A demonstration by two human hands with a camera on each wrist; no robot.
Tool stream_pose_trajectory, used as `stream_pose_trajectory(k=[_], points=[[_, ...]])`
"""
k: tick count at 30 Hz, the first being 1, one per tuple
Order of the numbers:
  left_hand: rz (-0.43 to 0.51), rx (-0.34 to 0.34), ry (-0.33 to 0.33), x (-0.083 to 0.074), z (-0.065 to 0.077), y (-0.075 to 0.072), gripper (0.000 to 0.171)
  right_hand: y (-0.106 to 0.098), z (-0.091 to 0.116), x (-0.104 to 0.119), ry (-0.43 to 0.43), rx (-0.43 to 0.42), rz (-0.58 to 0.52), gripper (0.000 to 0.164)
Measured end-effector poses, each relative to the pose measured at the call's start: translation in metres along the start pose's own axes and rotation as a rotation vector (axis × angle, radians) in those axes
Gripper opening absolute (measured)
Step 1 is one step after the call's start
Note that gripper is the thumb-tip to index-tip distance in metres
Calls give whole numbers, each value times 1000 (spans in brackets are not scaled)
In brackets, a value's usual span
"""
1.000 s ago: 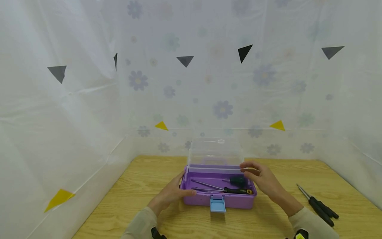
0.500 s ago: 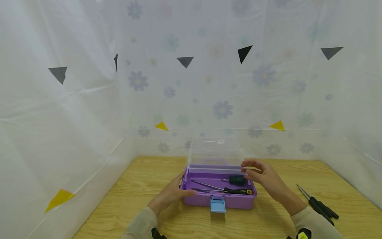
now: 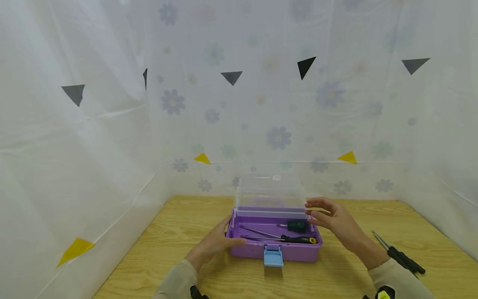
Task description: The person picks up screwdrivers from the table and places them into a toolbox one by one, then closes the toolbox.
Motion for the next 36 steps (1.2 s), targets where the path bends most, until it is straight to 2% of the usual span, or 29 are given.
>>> stream_pose_trajectory(k=[10, 21, 36], points=[[-7, -5, -7, 0, 1, 0, 112, -7, 1, -2, -9, 4, 8, 42], [-11, -3, 2, -1, 0, 0, 110, -13, 10, 7, 3, -4, 30, 39], [-10, -1, 1, -3, -1, -1, 112, -45, 30, -5, 30, -58, 65, 38]])
Point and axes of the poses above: each hand's wrist, its own z-axis away from the middle knuckle, its own y-axis out of the palm, x = y × z, the point moved 4 cm from there along -z, towards the middle knuckle, and after that the axes turned 13 degrees about y, right-handed, at the moved point
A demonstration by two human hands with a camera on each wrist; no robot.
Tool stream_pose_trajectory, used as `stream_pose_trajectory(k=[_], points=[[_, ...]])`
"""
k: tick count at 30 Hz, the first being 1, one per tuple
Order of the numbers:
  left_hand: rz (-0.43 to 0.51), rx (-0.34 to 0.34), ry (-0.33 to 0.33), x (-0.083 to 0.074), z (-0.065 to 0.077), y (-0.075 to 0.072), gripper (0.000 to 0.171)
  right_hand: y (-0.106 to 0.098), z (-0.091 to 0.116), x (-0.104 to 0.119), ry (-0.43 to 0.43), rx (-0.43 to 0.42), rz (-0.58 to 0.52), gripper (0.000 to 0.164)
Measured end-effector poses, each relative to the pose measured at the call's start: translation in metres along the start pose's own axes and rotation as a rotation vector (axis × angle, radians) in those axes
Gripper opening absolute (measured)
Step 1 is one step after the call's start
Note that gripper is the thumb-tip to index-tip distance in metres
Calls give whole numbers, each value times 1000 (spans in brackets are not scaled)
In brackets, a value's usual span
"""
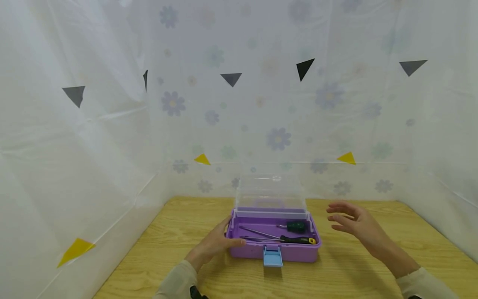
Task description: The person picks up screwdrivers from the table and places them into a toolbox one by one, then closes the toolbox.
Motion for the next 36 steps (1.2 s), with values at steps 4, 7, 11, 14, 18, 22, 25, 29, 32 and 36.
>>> stream_pose_trajectory(k=[4, 7, 11, 14, 18, 22, 25, 29, 32, 36], points=[[-7, -1, 2, 0, 0, 0, 112, -8, 6, -3, 14, -17, 1, 37], [-15, -2, 8, 1, 0, 0, 112, -15, 10, -5, 9, -33, 12, 37], [-12, -1, 6, 2, -1, 0, 112, -24, 15, -9, 11, -61, 32, 36], [-6, 0, 6, 1, -2, -1, 112, -30, 20, -11, 22, -76, 27, 36], [-4, 3, 9, 0, -1, 0, 112, -37, 26, -14, 22, -78, 30, 36], [-3, 4, 8, 0, -1, 0, 111, -45, 31, -18, 2, -70, 24, 34], [-5, 5, 3, 2, -1, 0, 112, -53, 36, -22, -3, -60, 5, 34], [-16, 6, 1, 4, -2, 0, 115, -65, 44, -28, 23, -65, 8, 36], [-15, 4, 9, 4, -2, -1, 116, -74, 49, -32, 60, -89, 46, 36], [-2, 0, 19, 3, -2, -1, 115, -82, 56, -38, 136, -149, 117, 33]])
Point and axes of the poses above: each hand's wrist, its own z-axis away from the middle knuckle, its own y-axis out of the palm, x = y × z, the point moved 4 cm from there along -z, towards the middle knuckle, and after that the axes turned 13 degrees about y, right-handed, at the moved point
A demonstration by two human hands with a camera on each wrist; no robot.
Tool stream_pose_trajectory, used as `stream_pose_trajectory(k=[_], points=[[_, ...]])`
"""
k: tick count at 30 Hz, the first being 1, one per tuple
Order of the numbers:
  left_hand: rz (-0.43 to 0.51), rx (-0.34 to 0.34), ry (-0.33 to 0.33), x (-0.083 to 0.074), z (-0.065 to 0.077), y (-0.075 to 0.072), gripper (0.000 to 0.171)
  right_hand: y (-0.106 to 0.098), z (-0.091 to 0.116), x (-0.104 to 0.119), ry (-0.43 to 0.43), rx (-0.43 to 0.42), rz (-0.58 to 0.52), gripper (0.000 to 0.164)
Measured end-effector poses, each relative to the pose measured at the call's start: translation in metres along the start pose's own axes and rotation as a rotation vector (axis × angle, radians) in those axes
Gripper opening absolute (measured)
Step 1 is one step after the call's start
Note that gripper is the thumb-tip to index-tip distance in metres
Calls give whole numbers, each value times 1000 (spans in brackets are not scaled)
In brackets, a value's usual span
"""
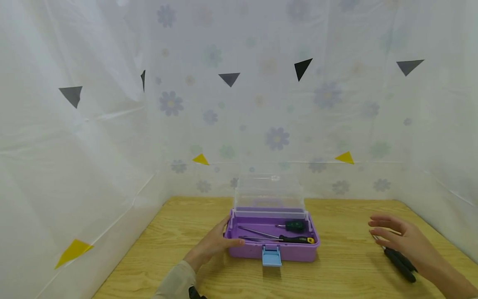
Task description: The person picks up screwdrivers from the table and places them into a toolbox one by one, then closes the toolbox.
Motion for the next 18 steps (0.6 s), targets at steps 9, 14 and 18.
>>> stream_pose_trajectory(k=[9, 14, 18], points=[[2, 3, -2, 1, -1, 1, 115, -8, 7, -25, 156, -78, 200, 55], [-2, 1, 2, 0, 0, 1, 113, -15, 9, -32, 161, -165, 370, 55], [4, -3, -5, 1, 0, 1, 112, -20, 11, -39, 166, -205, 557, 52]])
Point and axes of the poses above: each hand's wrist, its own z-axis away from the middle knuckle, its own y-axis out of the palm, x = y × z, the point moved 4 cm from there along -z, towards the middle knuckle, and after that the axes turned 13 degrees about y, right-handed, at the moved point
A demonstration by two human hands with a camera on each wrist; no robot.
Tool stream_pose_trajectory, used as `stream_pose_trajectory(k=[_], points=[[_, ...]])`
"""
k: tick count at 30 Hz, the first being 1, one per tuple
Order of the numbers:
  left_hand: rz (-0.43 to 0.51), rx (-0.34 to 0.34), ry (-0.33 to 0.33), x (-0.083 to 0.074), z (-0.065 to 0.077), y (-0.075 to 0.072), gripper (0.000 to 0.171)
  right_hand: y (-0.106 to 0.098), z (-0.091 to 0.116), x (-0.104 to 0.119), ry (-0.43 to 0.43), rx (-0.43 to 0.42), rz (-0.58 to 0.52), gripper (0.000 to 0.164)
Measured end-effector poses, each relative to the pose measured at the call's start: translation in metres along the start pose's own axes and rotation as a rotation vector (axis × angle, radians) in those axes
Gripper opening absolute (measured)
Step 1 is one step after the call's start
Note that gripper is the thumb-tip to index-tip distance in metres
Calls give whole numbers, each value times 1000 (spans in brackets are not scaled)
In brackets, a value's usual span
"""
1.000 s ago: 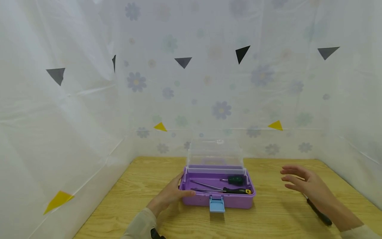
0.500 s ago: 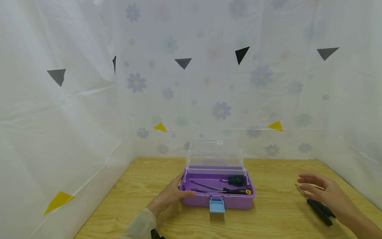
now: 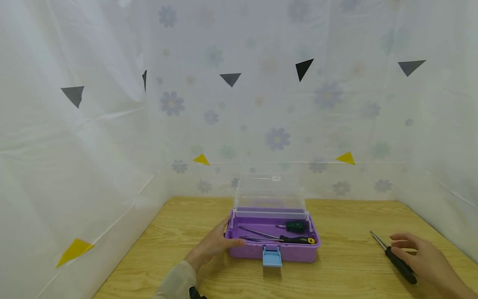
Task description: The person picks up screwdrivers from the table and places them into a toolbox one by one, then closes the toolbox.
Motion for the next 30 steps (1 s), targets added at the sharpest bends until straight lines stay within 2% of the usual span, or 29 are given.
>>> stream_pose_trajectory(k=[5, 11, 17, 26, 30], points=[[6, 3, -22, 1, 0, 1, 114, 4, 0, -10, 44, 32, 92, 53], [-1, -1, -26, 0, 0, 1, 111, 7, 1, -14, 28, 13, 150, 50], [-3, -2, -23, -1, -1, 1, 112, 11, 0, -14, 53, 7, 201, 62], [1, 2, -28, 0, 0, 0, 114, 17, 0, -8, -22, 53, 257, 70], [0, 2, -31, 0, 0, 0, 114, 18, -1, -7, -21, 52, 289, 74]])
Point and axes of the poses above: each hand's wrist, its own z-axis away from the middle knuckle, its own y-axis out of the palm, x = y × z, the point moved 4 cm from there along -z, towards the middle knuckle, and after that the axes turned 13 degrees about y, right-handed, at the moved point
